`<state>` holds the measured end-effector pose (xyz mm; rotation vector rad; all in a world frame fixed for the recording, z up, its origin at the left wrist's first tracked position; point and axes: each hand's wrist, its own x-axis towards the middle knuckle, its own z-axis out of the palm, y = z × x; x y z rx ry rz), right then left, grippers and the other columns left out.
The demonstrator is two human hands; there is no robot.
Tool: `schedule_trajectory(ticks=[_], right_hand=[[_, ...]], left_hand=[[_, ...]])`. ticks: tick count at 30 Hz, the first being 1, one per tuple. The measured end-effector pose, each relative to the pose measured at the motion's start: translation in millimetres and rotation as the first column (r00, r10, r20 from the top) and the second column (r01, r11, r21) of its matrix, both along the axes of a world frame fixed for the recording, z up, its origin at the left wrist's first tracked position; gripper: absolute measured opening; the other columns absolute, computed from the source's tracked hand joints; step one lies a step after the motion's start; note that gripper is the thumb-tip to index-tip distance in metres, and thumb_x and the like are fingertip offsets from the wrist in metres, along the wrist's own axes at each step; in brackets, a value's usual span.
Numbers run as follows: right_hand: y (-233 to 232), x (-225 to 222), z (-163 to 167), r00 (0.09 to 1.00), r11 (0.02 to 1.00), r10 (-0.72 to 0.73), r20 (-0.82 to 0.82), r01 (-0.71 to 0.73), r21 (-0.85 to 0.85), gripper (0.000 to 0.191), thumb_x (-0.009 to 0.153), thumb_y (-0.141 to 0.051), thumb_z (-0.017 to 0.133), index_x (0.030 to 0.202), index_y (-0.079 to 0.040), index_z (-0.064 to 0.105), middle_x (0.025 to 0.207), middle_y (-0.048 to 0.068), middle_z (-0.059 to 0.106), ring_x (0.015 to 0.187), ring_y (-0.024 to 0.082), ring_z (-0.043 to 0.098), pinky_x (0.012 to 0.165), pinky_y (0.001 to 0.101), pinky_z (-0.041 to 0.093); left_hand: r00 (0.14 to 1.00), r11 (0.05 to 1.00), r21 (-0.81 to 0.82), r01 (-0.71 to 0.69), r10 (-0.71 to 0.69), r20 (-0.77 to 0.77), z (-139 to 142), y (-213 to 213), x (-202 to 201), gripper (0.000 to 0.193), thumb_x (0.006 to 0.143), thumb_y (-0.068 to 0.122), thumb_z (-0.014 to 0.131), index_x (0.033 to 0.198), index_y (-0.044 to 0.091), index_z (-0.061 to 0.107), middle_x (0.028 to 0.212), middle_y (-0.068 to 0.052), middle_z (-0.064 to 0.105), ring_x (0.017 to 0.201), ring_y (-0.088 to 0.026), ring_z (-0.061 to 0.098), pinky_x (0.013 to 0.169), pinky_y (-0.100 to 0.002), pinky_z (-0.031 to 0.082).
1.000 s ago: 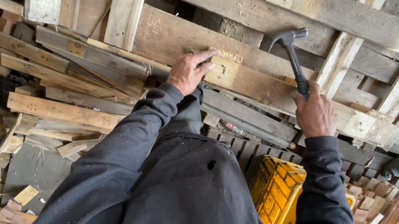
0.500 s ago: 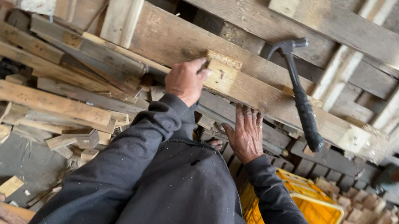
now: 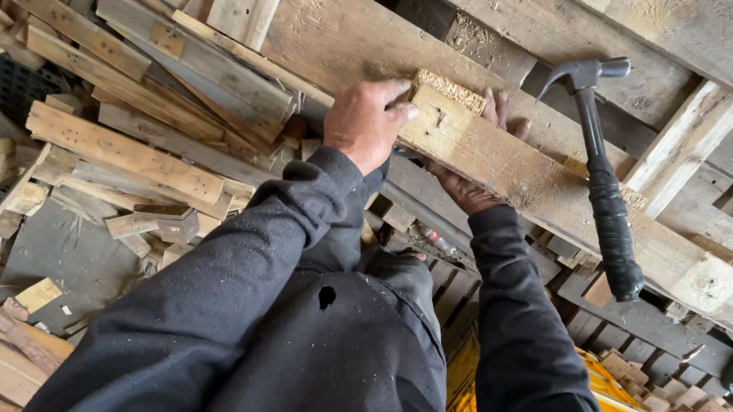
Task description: The person places small wooden blocks onto a wooden pallet and secures them with nails using a hammer. They repeatedly position blocks, pick up nails, and hammer them into the pallet to attach the blocks.
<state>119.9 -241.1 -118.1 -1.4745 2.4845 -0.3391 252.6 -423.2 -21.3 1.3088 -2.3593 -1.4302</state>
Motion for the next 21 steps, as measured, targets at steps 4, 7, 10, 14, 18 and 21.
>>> schedule_trajectory(ticks=[4, 7, 10, 14, 18, 21], right_hand=[[5, 12, 2, 0.996, 0.995, 0.000, -0.084, 0.008, 0.099, 0.094, 0.087, -0.076, 0.060, 0.159, -0.017, 0.045, 0.164, 0.020, 0.028, 0.157, 0.040, 0.016, 0.112, 0.0780, 0.011], [4, 13, 2, 0.991, 0.998, 0.020, -0.134, -0.012, 0.057, 0.090, 0.088, -0.078, 0.062, 0.157, -0.022, 0.046, 0.162, 0.020, 0.028, 0.155, 0.039, 0.017, 0.109, 0.0793, 0.013], [3, 10, 1, 0.994, 0.989, 0.000, -0.106, 0.015, 0.144, 0.090, 0.085, -0.074, 0.064, 0.157, -0.023, 0.047, 0.162, 0.016, 0.030, 0.155, 0.038, 0.020, 0.111, 0.0778, 0.015], [2, 9, 4, 0.986, 0.993, 0.017, -0.168, 0.003, 0.117, 0.092, 0.085, -0.075, 0.066, 0.157, -0.021, 0.048, 0.160, 0.015, 0.032, 0.154, 0.039, 0.021, 0.111, 0.0771, 0.016], [-4, 10, 15, 0.998, 0.991, -0.063, -0.007, 0.064, 0.121, 0.102, 0.077, -0.079, 0.067, 0.154, -0.014, 0.047, 0.157, 0.013, 0.035, 0.154, 0.038, 0.021, 0.112, 0.0773, 0.015], [-7, 9, 19, 0.980, 0.958, -0.154, 0.124, 0.118, 0.260, 0.098, 0.076, -0.082, 0.061, 0.151, -0.021, 0.048, 0.155, 0.007, 0.037, 0.154, 0.030, 0.027, 0.118, 0.0717, 0.019]], left_hand=[[0.997, 0.997, 0.023, -0.067, 0.068, -0.026, -15, 9, 7, 0.031, 0.089, 0.031, 0.078, 0.112, 0.010, 0.078, 0.102, -0.009, 0.080, 0.085, -0.020, 0.078, 0.073, -0.034, 0.062], [0.987, 0.992, 0.031, -0.125, 0.128, -0.099, -21, 19, 12, 0.030, 0.090, 0.035, 0.076, 0.110, 0.012, 0.078, 0.099, -0.006, 0.081, 0.084, -0.016, 0.079, 0.070, -0.031, 0.064], [0.992, 0.996, -0.086, -0.011, 0.000, -0.129, -17, 20, 19, 0.040, 0.093, 0.038, 0.076, 0.124, 0.014, 0.071, 0.094, -0.010, 0.080, 0.079, -0.018, 0.075, 0.070, -0.033, 0.063], [0.853, 0.833, -0.184, 0.521, -0.515, 0.083, -6, -13, 20, 0.098, 0.079, 0.044, 0.084, 0.156, 0.008, 0.034, 0.096, -0.023, 0.068, 0.070, -0.028, 0.066, 0.060, -0.038, 0.060], [0.583, 0.563, -0.156, 0.812, -0.761, 0.285, -1, -33, 11, 0.125, 0.076, 0.043, 0.088, 0.161, 0.003, 0.006, 0.097, -0.026, 0.063, 0.072, -0.032, 0.066, 0.064, -0.040, 0.060], [0.652, 0.588, -0.285, 0.757, -0.711, 0.263, -3, -26, 5, 0.109, 0.085, 0.030, 0.084, 0.161, 0.000, 0.013, 0.099, -0.025, 0.065, 0.073, -0.030, 0.068, 0.066, -0.039, 0.062]])
